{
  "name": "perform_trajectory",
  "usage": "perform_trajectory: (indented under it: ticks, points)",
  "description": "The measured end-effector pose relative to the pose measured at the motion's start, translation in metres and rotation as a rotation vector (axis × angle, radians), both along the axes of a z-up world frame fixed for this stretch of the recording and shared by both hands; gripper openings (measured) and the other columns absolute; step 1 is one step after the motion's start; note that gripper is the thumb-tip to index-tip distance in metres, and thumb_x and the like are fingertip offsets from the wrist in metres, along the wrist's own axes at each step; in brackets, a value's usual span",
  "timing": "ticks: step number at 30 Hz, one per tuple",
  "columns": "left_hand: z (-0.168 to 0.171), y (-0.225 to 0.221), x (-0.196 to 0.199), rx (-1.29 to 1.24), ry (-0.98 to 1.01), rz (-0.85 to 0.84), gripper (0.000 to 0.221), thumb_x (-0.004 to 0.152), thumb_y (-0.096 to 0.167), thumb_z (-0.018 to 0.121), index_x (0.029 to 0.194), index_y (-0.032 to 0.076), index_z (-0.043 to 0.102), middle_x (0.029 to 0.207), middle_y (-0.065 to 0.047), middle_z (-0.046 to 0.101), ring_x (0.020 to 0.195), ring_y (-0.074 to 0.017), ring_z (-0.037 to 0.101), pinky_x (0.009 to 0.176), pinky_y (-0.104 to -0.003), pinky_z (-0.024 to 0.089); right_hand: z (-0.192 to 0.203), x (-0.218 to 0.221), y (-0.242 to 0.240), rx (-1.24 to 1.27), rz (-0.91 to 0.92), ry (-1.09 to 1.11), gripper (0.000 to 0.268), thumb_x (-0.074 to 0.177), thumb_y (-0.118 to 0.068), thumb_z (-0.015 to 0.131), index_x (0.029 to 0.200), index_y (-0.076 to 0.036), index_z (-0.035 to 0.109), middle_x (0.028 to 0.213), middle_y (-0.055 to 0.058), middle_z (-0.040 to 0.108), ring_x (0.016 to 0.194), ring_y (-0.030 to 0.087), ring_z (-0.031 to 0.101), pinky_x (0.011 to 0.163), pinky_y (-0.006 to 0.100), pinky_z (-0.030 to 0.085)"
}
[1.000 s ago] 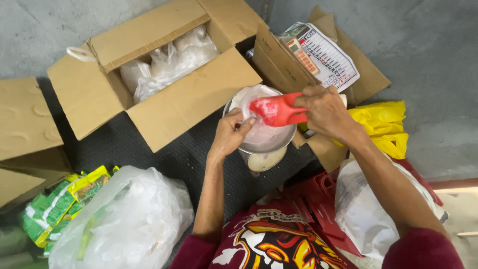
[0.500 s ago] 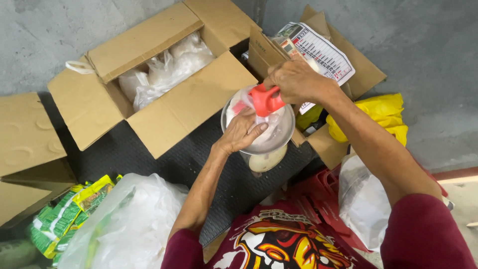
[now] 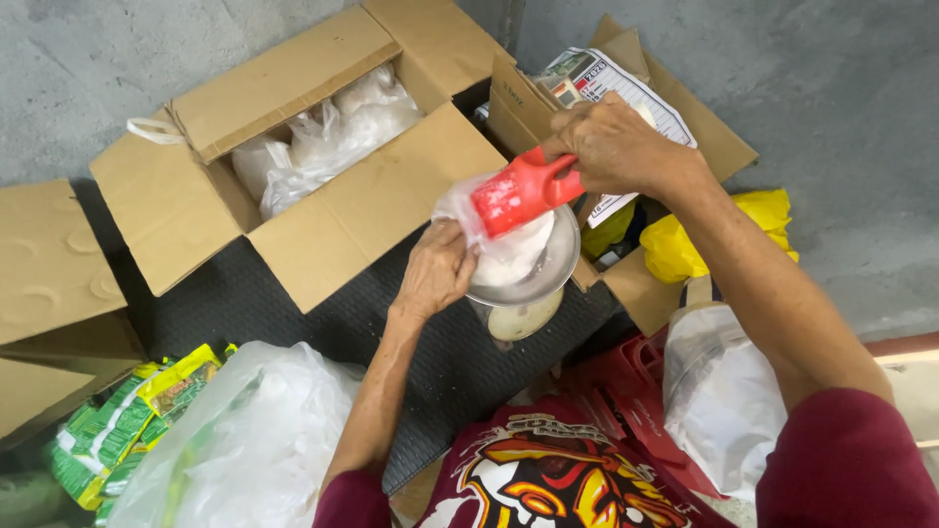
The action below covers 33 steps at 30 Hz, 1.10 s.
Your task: Weighing white powder from a sack into a bowl using a red scoop on a scale.
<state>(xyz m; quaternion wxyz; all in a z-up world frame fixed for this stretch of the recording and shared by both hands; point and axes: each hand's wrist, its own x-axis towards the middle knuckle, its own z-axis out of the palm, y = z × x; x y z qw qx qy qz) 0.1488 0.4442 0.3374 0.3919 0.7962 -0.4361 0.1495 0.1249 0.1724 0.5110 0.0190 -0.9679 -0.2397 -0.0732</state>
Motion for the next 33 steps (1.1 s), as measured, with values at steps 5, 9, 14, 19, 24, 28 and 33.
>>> perform_trajectory:
  ticks: [5, 9, 14, 19, 24, 28, 33]
  points:
    - [0.010, -0.009, -0.002, -0.113, -0.026, -0.002, 0.018, 0.091, 0.008, 0.065, 0.098, -0.008, 0.070, 0.106, -0.022, 0.066, 0.103, -0.0390, 0.064, 0.096, -0.044, 0.052, -0.011, 0.004, 0.003, -0.170, -0.002, -0.026, 0.037, 0.071, -0.016, 0.071, 0.106, -0.023, 0.081, 0.085, 0.003, 0.065, 0.096, 0.023, 0.065, 0.079, 0.041, 0.042]
    - [0.017, -0.030, 0.001, -0.071, -0.195, -0.175, 0.020, 0.081, 0.004, 0.064, 0.099, -0.005, 0.068, 0.103, -0.020, 0.064, 0.104, -0.0379, 0.063, 0.103, -0.046, 0.050, -0.033, 0.016, -0.002, -0.249, 0.049, -0.046, 0.035, 0.075, -0.011, 0.067, 0.103, -0.026, 0.083, 0.090, 0.000, 0.068, 0.097, 0.019, 0.066, 0.090, 0.037, 0.041]
    - [0.008, -0.051, 0.014, 0.027, -0.193, -0.199, 0.019, 0.082, 0.000, 0.061, 0.100, -0.003, 0.067, 0.098, -0.018, 0.062, 0.099, -0.0377, 0.061, 0.097, -0.047, 0.049, -0.014, 0.011, 0.015, -0.255, 0.083, -0.018, 0.030, 0.076, -0.020, 0.070, 0.104, -0.021, 0.081, 0.088, 0.001, 0.069, 0.091, 0.019, 0.066, 0.079, 0.039, 0.038]
    - [0.000, -0.059, 0.010, 0.156, -0.196, -0.151, 0.015, 0.084, 0.003, 0.062, 0.097, -0.001, 0.067, 0.094, -0.016, 0.062, 0.094, -0.0366, 0.060, 0.090, -0.048, 0.046, -0.007, 0.006, 0.020, -0.264, 0.083, -0.009, 0.026, 0.078, -0.014, 0.069, 0.100, -0.023, 0.082, 0.086, -0.001, 0.068, 0.089, 0.018, 0.066, 0.079, 0.040, 0.037]
    - [0.003, -0.049, 0.001, 0.101, -0.243, -0.050, 0.026, 0.082, 0.001, 0.061, 0.107, -0.003, 0.069, 0.104, -0.017, 0.065, 0.106, -0.0357, 0.062, 0.104, -0.047, 0.045, -0.006, 0.007, 0.005, -0.136, 0.166, -0.101, 0.024, 0.073, -0.014, 0.070, 0.095, -0.018, 0.080, 0.088, 0.001, 0.067, 0.094, 0.021, 0.066, 0.080, 0.038, 0.038]
    - [-0.004, -0.033, 0.000, 0.078, -0.227, 0.001, 0.034, 0.080, -0.003, 0.060, 0.112, -0.002, 0.070, 0.111, -0.019, 0.067, 0.112, -0.0364, 0.062, 0.112, -0.047, 0.042, 0.004, 0.003, -0.001, -0.232, 0.058, -0.070, 0.036, 0.074, -0.005, 0.066, 0.103, -0.019, 0.080, 0.087, -0.002, 0.066, 0.091, 0.018, 0.066, 0.079, 0.038, 0.040]
    - [0.005, -0.012, -0.004, 0.100, -0.149, 0.043, 0.034, 0.074, -0.003, 0.063, 0.107, -0.001, 0.072, 0.111, -0.019, 0.067, 0.111, -0.0375, 0.065, 0.116, -0.050, 0.039, 0.009, -0.001, 0.000, -0.133, 0.144, -0.072, 0.031, 0.064, -0.014, 0.071, 0.094, -0.015, 0.079, 0.085, 0.002, 0.063, 0.097, 0.025, 0.064, 0.080, 0.039, 0.042]
